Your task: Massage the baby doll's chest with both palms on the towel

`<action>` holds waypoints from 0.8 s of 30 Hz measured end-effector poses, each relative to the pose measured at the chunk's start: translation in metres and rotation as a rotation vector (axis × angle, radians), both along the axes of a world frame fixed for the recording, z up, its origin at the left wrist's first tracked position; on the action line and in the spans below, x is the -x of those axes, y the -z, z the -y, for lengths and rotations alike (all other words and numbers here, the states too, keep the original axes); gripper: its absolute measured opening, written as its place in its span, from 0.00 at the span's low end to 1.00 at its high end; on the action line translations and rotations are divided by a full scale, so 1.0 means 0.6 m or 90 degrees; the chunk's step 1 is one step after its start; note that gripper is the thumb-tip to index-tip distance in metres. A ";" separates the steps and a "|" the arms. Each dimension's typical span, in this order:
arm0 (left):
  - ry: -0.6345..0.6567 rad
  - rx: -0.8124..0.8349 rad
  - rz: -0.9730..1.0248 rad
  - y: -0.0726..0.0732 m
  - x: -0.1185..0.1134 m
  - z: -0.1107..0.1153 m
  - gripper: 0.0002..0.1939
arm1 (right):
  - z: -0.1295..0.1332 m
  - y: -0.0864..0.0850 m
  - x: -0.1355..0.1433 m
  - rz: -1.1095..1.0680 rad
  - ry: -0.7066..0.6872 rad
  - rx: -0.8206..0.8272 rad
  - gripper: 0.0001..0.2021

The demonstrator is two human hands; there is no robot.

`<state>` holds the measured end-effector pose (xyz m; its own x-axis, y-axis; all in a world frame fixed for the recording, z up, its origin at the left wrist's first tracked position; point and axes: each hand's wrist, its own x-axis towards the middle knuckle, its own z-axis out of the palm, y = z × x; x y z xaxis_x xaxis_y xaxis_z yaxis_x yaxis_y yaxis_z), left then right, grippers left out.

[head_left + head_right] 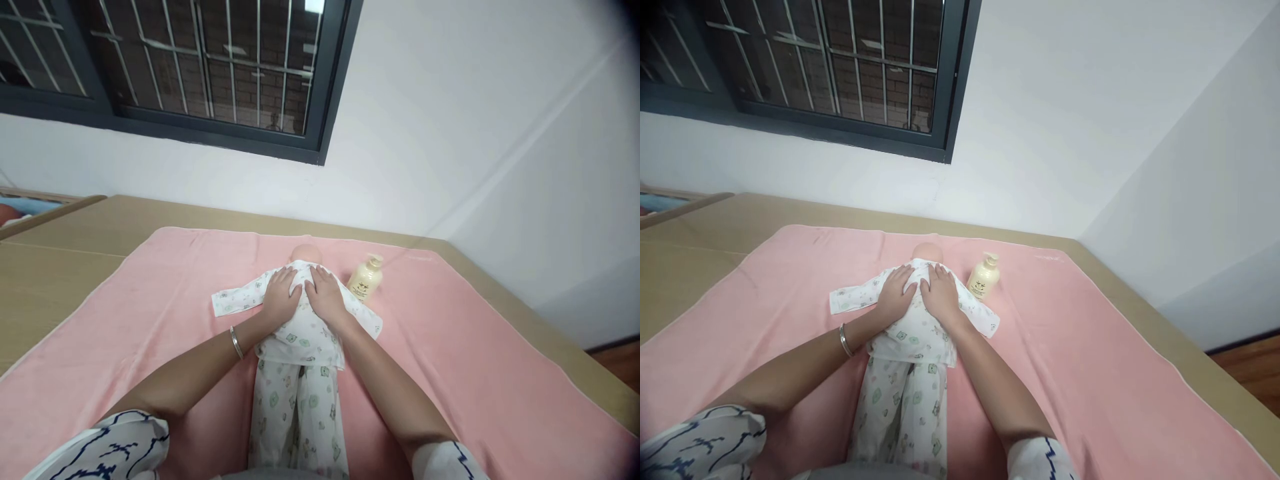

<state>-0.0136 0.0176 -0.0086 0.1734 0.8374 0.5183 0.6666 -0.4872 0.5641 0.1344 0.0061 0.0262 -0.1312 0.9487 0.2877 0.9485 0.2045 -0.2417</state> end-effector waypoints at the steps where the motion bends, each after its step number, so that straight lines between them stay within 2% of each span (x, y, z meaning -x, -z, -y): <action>1: -0.002 -0.002 -0.001 0.000 0.000 0.000 0.22 | 0.000 0.000 0.000 0.000 -0.002 0.000 0.26; 10: -0.017 0.008 -0.031 -0.001 -0.002 0.000 0.23 | 0.001 -0.002 0.000 0.008 0.001 0.005 0.26; 18: -0.001 0.017 -0.133 -0.017 -0.001 -0.008 0.26 | 0.042 -0.034 0.034 0.113 0.051 0.033 0.26; 21: -0.007 -0.014 -0.135 -0.018 0.000 -0.002 0.24 | 0.046 -0.035 0.035 0.117 0.042 0.037 0.26; 24: 0.008 -0.053 -0.137 -0.016 0.000 0.003 0.22 | 0.029 -0.031 0.018 0.074 -0.001 0.050 0.26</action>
